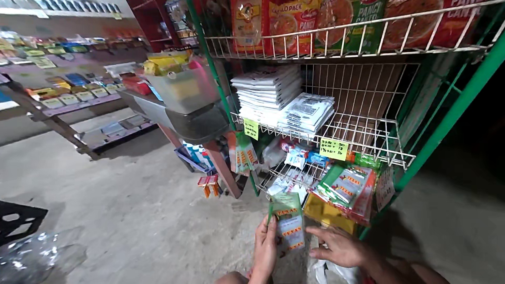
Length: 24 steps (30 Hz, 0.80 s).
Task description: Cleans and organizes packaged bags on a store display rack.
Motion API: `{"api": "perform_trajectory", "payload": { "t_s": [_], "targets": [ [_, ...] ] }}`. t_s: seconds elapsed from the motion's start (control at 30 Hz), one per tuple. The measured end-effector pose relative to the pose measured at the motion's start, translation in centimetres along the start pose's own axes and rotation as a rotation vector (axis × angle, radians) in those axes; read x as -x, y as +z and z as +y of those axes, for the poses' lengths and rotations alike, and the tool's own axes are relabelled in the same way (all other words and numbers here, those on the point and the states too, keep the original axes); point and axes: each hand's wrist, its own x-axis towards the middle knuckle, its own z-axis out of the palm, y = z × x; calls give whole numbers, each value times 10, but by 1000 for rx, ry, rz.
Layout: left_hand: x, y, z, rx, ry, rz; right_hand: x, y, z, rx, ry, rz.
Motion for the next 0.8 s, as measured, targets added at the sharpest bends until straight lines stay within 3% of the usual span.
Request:
{"api": "perform_trajectory", "payload": {
  "t_s": [0.37, 0.8],
  "targets": [
    [-14, 8, 3, 192, -191, 28, -15, 17, 8, -97, -71, -82],
    [-7, 8, 1, 160, -176, 14, -10, 16, 6, 31, -10, -121]
  ]
}}
